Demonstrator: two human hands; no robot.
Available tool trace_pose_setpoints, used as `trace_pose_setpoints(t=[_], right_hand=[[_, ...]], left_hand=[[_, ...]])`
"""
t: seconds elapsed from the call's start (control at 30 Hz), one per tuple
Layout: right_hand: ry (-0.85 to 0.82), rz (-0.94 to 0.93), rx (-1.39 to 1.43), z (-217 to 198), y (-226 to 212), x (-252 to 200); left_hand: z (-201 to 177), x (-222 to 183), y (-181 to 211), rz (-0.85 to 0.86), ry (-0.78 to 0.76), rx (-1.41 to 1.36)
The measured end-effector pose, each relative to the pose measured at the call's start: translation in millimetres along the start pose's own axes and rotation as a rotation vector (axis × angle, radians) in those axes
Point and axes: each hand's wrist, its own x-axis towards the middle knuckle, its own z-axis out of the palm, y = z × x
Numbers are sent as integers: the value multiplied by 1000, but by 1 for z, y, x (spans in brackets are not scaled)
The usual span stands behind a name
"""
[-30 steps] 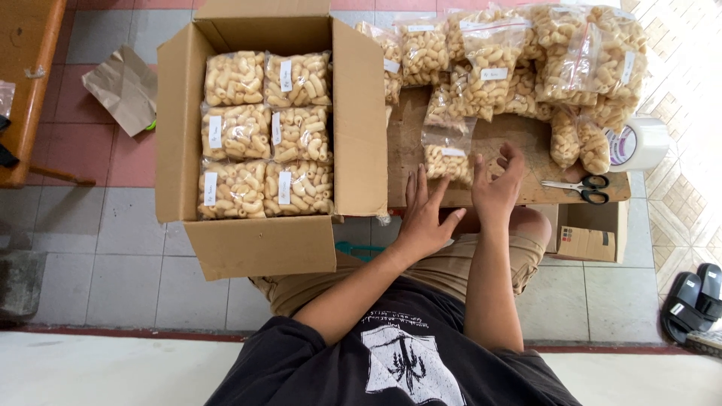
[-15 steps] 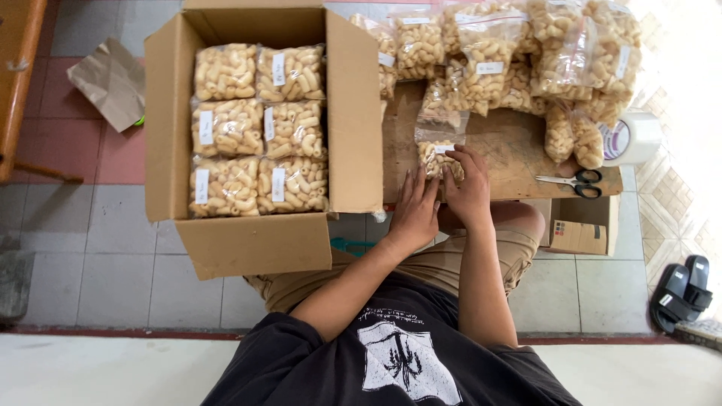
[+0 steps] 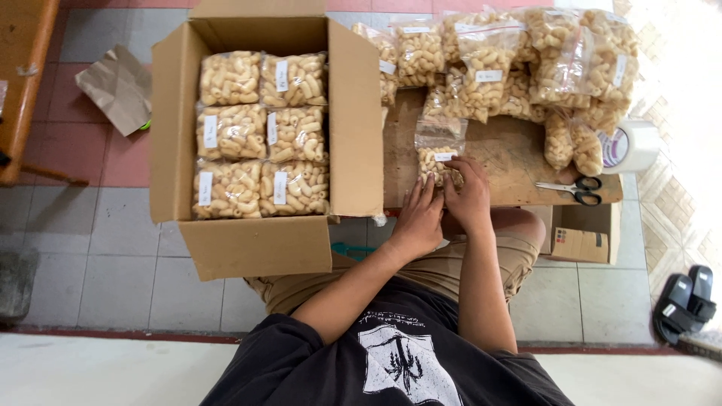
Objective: Packing small plastic bags of snacks into a cardboard box and sealing it with adhesive tape.
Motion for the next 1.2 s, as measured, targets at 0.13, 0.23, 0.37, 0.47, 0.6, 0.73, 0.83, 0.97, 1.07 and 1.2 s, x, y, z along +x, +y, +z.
trace_pose_setpoints(t=[0.13, 0.23, 0.37, 0.47, 0.6, 0.73, 0.83, 0.97, 1.07, 1.2], right_hand=[[-43, -1, 27, -7, -6, 4], [-39, 22, 100, -15, -19, 10], [-63, 53, 196, -25, -44, 17], [-87, 49, 235, -26, -64, 20], [-76, 3, 257, -17, -74, 25], [-77, -57, 287, -26, -119, 33], [-118, -108, 331, -25, -142, 48], [-120, -256, 303, -9, -156, 92], [-121, -341, 212, 2, -196, 134], [-324, -308, 115, 31, -231, 201]], left_hand=[[-12, -7, 11, -8, 37, -86], [-40, -23, 36, 30, 73, -199], [-69, -44, 60, 225, 252, -265], [-83, -60, 63, 357, 388, -283], [-134, -91, 66, 509, 603, -263], [-176, -127, 29, 472, 770, -113], [-199, -162, -6, 397, 854, -24], [-210, -212, -45, 265, 685, 324], [-201, -235, -60, 130, 418, 545], [-192, -242, -76, 103, 352, 917]])
